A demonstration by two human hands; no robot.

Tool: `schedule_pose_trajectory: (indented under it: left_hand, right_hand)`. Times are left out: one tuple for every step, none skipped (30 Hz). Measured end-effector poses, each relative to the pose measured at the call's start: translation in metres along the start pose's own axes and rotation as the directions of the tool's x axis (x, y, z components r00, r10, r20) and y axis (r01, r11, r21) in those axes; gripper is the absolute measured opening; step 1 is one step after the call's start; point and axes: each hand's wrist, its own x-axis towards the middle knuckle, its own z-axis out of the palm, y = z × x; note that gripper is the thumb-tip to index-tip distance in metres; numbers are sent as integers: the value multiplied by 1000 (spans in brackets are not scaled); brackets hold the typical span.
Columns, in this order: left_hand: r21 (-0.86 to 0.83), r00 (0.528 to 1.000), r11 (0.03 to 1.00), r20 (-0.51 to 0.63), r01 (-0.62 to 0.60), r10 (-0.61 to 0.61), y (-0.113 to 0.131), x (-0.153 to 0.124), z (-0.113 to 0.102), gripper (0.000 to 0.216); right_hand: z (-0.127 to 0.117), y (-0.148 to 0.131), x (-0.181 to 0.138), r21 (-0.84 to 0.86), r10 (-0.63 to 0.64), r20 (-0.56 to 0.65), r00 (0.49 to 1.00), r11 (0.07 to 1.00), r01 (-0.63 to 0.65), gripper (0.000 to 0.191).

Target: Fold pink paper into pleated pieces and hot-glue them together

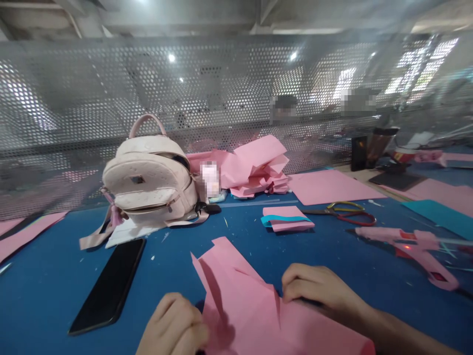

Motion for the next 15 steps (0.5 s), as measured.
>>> schedule_pose_trajectory:
  left_hand:
    - [-19, 1000, 1000, 9, 15, -15, -4, 0, -2, 29]
    - [-41, 999, 999, 37, 13, -11, -6, 0, -3, 29]
    - [-57, 997, 998, 74, 6, -2, -8, -1, -3, 26]
    - [-64, 993, 998, 118, -9, 16, -10, -2, -2, 23]
    - [-59, 989, 998, 141, -28, 36, -11, -3, -1, 20]
    - [-46, 988, 998, 145, -45, 51, -11, -3, 0, 18]
    - [-32, 989, 998, 138, -56, 60, -12, -4, 1, 16]
    - [-26, 990, 998, 127, -59, 61, -11, -4, 2, 16]
    - [-27, 992, 998, 117, -51, 54, -11, -3, 3, 18]
    - [-34, 993, 999, 110, -38, 42, -10, -3, 3, 21]
    - [-46, 993, 999, 111, -26, 31, -9, -2, 4, 24]
    - [-59, 992, 998, 123, -17, 24, -8, -2, 4, 26]
    - [-68, 992, 998, 125, -6, 14, -7, -1, 4, 26]
    - [-72, 992, 997, 125, 5, 4, -6, 0, 3, 25]
    - [-78, 991, 997, 135, 6, 5, -5, 2, 2, 22]
  right_hand:
    - [-1, 0, -1, -3, 9, 5, 1000, 1000, -9, 24]
    - [-2, 0, -1, -4, 20, 12, 1000, 1000, -20, 22]
    - [-2, 0, -2, -6, 27, 18, 999, 1000, -26, 19]
    - [-3, 0, -3, -6, 28, 20, 999, 1000, -28, 16]
    - [-3, 0, -4, -5, 26, 23, 999, 1000, -26, 13]
    - [-3, 0, -4, -5, 21, 25, 999, 1000, -21, 10]
    - [-3, -1, -5, -7, 14, 22, 1000, 1000, -14, 7]
    - [-3, -2, -5, -10, 7, 18, 1000, 1000, -7, 7]
    - [-2, -3, -5, -14, 1, 14, 1000, 1000, -1, 7]
    - [-2, -4, -5, -20, -5, 9, 1000, 1000, 5, 9]
    - [-2, -5, -5, -26, -12, 7, 1000, 1000, 12, 11]
    - [-2, -6, -5, -33, -19, 5, 1000, 999, 19, 13]
    - [-1, -6, -5, -40, -22, 6, 1000, 999, 22, 14]
    - [0, -6, -5, -46, -24, 10, 1000, 999, 25, 14]
    - [1, -6, -5, -51, -25, 11, 1000, 998, 26, 15]
